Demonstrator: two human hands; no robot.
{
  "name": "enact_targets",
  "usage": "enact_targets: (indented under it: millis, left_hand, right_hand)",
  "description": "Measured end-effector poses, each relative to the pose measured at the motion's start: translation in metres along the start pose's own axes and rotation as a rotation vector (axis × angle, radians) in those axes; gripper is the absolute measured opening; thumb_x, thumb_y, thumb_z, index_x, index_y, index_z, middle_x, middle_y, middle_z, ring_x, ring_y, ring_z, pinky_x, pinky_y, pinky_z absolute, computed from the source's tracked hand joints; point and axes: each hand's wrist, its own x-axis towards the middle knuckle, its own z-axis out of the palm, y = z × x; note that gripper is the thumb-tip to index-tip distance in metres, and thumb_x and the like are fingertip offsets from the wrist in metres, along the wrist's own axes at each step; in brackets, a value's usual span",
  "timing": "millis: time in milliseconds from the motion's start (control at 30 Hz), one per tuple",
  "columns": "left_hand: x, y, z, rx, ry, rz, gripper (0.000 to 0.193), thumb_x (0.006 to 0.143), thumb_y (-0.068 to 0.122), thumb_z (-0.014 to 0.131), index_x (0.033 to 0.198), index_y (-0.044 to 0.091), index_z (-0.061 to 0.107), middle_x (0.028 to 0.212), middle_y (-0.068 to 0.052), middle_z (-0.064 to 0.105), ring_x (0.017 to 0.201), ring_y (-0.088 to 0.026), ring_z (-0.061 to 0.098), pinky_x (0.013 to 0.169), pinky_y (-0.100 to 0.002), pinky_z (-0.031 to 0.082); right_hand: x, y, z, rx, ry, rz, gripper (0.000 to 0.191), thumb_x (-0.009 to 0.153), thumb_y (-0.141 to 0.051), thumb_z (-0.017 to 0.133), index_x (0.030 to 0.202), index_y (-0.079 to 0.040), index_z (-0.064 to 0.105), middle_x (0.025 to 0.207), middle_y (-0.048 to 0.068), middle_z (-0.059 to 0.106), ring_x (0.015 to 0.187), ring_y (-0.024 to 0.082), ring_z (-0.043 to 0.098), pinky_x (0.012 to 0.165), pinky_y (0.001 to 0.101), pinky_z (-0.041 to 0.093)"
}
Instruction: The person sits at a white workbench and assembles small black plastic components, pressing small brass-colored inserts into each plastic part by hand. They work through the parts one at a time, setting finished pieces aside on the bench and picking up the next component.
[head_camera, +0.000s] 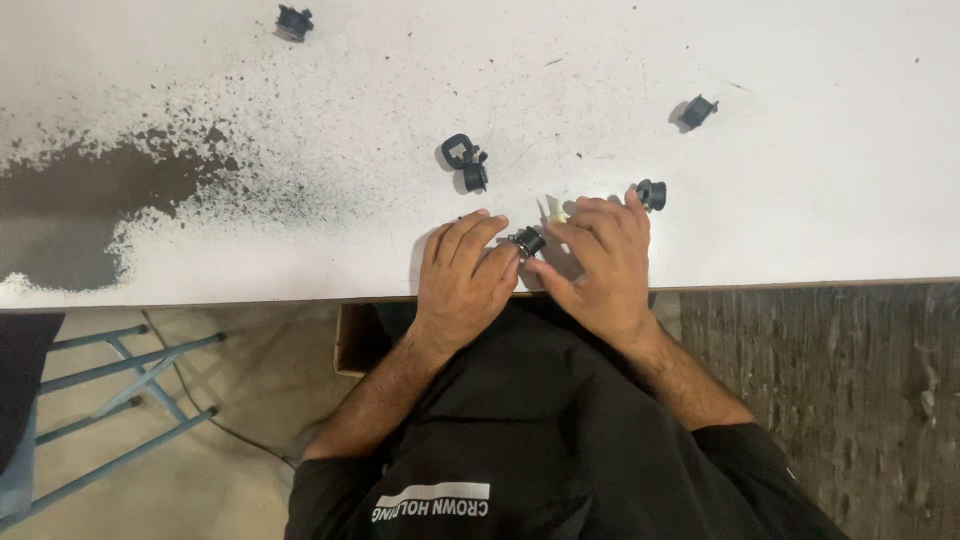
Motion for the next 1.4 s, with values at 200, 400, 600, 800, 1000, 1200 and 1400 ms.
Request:
enact_targets:
  millis: [200, 400, 600, 800, 1000, 1200, 1400]
  left_hand:
    - [-0.003, 0.002, 0.001, -0.013, -0.013, -0.036, 0.02, 0.093, 0.015, 0.08, 0.108, 0.009, 0.069, 0.131, -0.007, 0.06, 0.129, -0.026, 0.057, 0.107, -0.045, 0.045]
    - [-0.007, 0.001, 0.003, -0.036, -0.002, -0.049, 0.019, 0.093, 0.014, 0.081, 0.108, 0.01, 0.07, 0.132, -0.006, 0.06, 0.13, -0.025, 0.057, 0.109, -0.045, 0.044]
    - [-0.008, 0.001, 0.005, -0.085, -0.005, -0.068, 0.02, 0.091, 0.013, 0.081, 0.108, 0.011, 0.071, 0.132, -0.005, 0.06, 0.13, -0.024, 0.057, 0.108, -0.045, 0.044]
    - [-0.006, 0.001, 0.005, -0.037, -0.031, -0.03, 0.016, 0.093, 0.012, 0.08, 0.106, 0.011, 0.071, 0.134, -0.005, 0.06, 0.131, -0.025, 0.057, 0.108, -0.044, 0.046]
    - [-0.004, 0.002, 0.005, 0.042, -0.024, 0.069, 0.013, 0.095, 0.015, 0.078, 0.105, 0.01, 0.072, 0.134, -0.005, 0.062, 0.13, -0.025, 0.057, 0.107, -0.044, 0.046]
    - [-0.004, 0.002, 0.009, 0.007, 0.058, 0.001, 0.016, 0.094, 0.016, 0.082, 0.106, 0.012, 0.073, 0.132, -0.005, 0.062, 0.128, -0.024, 0.057, 0.105, -0.042, 0.046]
    - [-0.011, 0.0, 0.009, -0.03, 0.014, -0.079, 0.018, 0.093, 0.016, 0.083, 0.105, 0.009, 0.072, 0.124, -0.004, 0.061, 0.12, -0.024, 0.058, 0.103, -0.044, 0.045]
  right_hand:
    - [-0.017, -0.002, 0.007, 0.222, 0.126, -0.008, 0.025, 0.089, -0.001, 0.08, 0.107, -0.005, 0.063, 0.107, 0.01, 0.068, 0.117, 0.032, 0.068, 0.123, 0.0577, 0.038]
    - [-0.021, -0.001, 0.015, 0.209, 0.08, -0.077, 0.03, 0.081, -0.001, 0.081, 0.104, -0.006, 0.063, 0.104, 0.01, 0.069, 0.108, 0.03, 0.068, 0.118, 0.0566, 0.041]
    - [-0.018, -0.001, 0.016, 0.179, 0.069, -0.113, 0.029, 0.08, -0.002, 0.081, 0.103, -0.007, 0.064, 0.1, 0.009, 0.068, 0.108, 0.028, 0.068, 0.118, 0.0553, 0.041]
    - [-0.016, -0.003, 0.014, 0.162, 0.035, -0.1, 0.03, 0.077, -0.001, 0.081, 0.101, -0.009, 0.065, 0.096, 0.007, 0.067, 0.111, 0.028, 0.069, 0.12, 0.0557, 0.038]
    - [-0.012, -0.004, 0.012, 0.208, 0.018, -0.102, 0.029, 0.08, 0.0, 0.08, 0.102, -0.008, 0.064, 0.099, 0.007, 0.069, 0.113, 0.028, 0.07, 0.118, 0.0552, 0.042]
    - [-0.012, -0.005, 0.012, 0.216, 0.02, -0.092, 0.028, 0.08, 0.0, 0.081, 0.101, -0.009, 0.063, 0.097, 0.006, 0.07, 0.112, 0.028, 0.071, 0.118, 0.0551, 0.042]
    - [-0.013, -0.004, 0.014, 0.189, 0.031, -0.099, 0.028, 0.08, 0.002, 0.081, 0.099, -0.008, 0.063, 0.095, 0.006, 0.07, 0.111, 0.027, 0.071, 0.119, 0.0547, 0.04]
